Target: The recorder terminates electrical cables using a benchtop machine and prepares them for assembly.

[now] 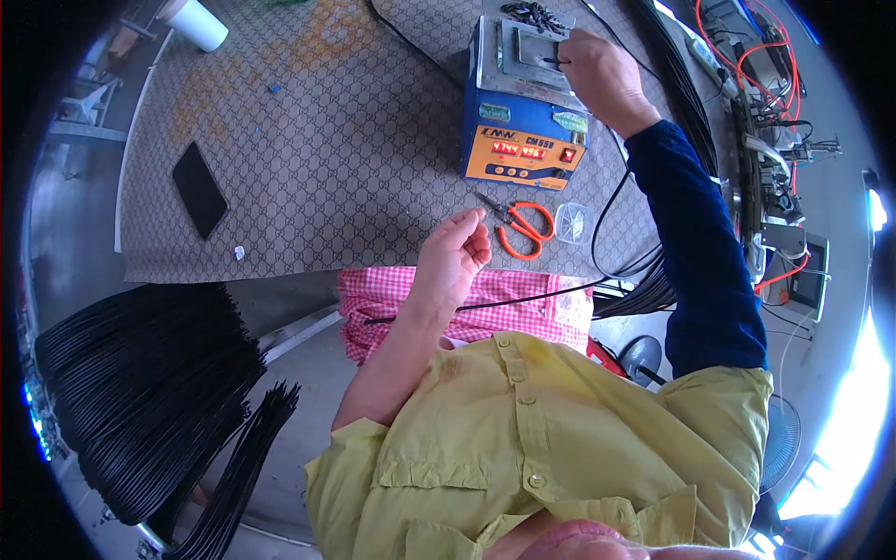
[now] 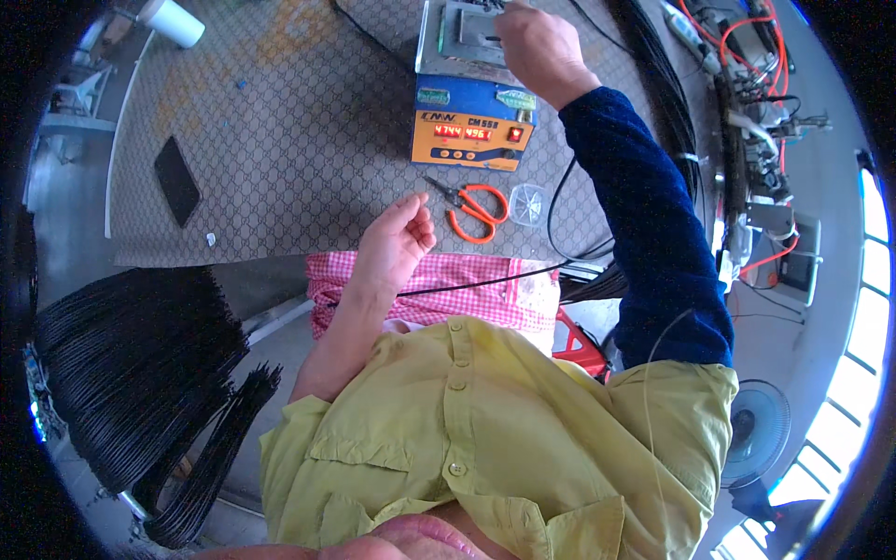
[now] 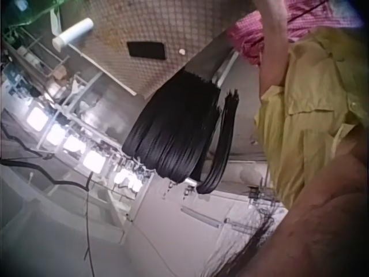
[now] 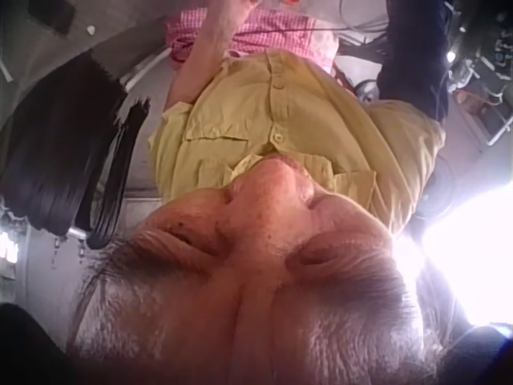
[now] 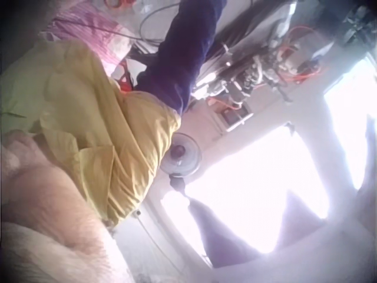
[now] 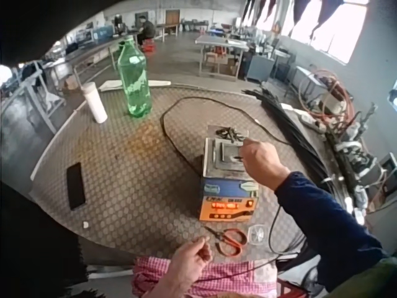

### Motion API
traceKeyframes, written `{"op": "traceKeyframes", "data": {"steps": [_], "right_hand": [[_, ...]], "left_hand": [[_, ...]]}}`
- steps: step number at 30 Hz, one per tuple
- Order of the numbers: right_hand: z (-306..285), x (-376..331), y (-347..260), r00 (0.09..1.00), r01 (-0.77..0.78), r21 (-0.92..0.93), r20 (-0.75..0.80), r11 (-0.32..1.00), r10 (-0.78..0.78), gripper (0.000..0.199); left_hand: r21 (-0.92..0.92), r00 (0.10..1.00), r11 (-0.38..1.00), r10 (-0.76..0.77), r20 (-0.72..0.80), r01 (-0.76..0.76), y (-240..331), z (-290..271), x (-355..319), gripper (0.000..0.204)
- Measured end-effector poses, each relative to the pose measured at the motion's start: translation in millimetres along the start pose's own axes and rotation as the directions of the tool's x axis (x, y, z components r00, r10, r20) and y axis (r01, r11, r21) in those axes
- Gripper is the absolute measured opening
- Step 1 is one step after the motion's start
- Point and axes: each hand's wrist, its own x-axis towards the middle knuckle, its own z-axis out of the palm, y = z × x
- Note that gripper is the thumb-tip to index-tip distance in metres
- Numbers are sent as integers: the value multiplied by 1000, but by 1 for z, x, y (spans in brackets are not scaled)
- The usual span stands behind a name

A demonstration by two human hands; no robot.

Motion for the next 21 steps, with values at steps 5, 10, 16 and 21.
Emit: {"op": "traceKeyframes", "data": {"steps": [5, 10, 16, 21], "right_hand": [[0, 1, -2, 998, -47, 15, 33, 999, 46, 9], [0, 1, -3, 996, -65, -5, 54, 998, 65, 9], [-2, 0, -4, 995, -84, 4, 57, 996, 84, 10], [-8, -8, 7, 997, -71, 128, 2, 989, 72, 10]], "left_hand": [[-7, 1000, 1000, -2, -17, 2, 0, 0, 1, 14], [-6, 999, 1000, -8, -37, 8, 1, 2, 0, 14], [-2, 999, 1000, 0, -42, 0, 0, 1, 0, 14], [6, 1000, 1000, 4, -26, -3, -1, 5, -3, 14]]}}
